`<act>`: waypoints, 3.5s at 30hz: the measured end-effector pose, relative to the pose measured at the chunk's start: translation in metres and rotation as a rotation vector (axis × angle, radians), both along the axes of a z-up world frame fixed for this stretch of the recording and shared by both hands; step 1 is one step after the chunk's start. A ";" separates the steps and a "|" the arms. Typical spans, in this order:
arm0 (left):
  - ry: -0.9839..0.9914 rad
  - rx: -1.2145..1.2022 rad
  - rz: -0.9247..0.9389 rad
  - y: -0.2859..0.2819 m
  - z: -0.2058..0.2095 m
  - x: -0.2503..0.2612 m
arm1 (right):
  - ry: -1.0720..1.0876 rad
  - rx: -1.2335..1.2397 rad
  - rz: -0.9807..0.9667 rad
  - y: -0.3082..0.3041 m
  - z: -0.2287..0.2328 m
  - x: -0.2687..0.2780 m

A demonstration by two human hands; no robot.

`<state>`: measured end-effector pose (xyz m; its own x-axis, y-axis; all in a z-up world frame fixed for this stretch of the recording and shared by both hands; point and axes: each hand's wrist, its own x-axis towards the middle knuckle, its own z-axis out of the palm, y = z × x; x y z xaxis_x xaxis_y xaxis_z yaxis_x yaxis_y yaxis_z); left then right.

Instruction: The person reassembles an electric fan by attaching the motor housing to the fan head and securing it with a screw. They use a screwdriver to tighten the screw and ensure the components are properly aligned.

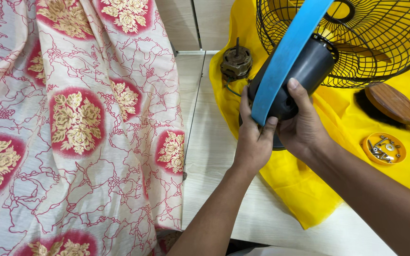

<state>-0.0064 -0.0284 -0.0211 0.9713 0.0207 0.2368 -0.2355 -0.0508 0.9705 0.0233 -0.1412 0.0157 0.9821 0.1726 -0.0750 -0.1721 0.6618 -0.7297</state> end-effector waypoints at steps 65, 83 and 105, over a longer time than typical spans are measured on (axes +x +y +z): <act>0.256 -0.417 -0.123 0.067 0.024 -0.001 | 0.064 -0.219 -0.091 -0.156 -0.095 0.001; 0.234 -0.685 -0.211 0.088 0.006 0.007 | 0.028 0.235 0.320 -0.144 -0.053 0.029; 0.185 -0.779 -0.309 0.101 0.013 0.009 | 0.023 0.360 0.462 -0.175 -0.078 0.053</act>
<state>0.0026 0.0727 -0.0080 0.9818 -0.1602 0.1020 0.0366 0.6866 0.7261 0.0762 -0.3157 -0.0624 0.7979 0.6010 0.0474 -0.5148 0.7201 -0.4653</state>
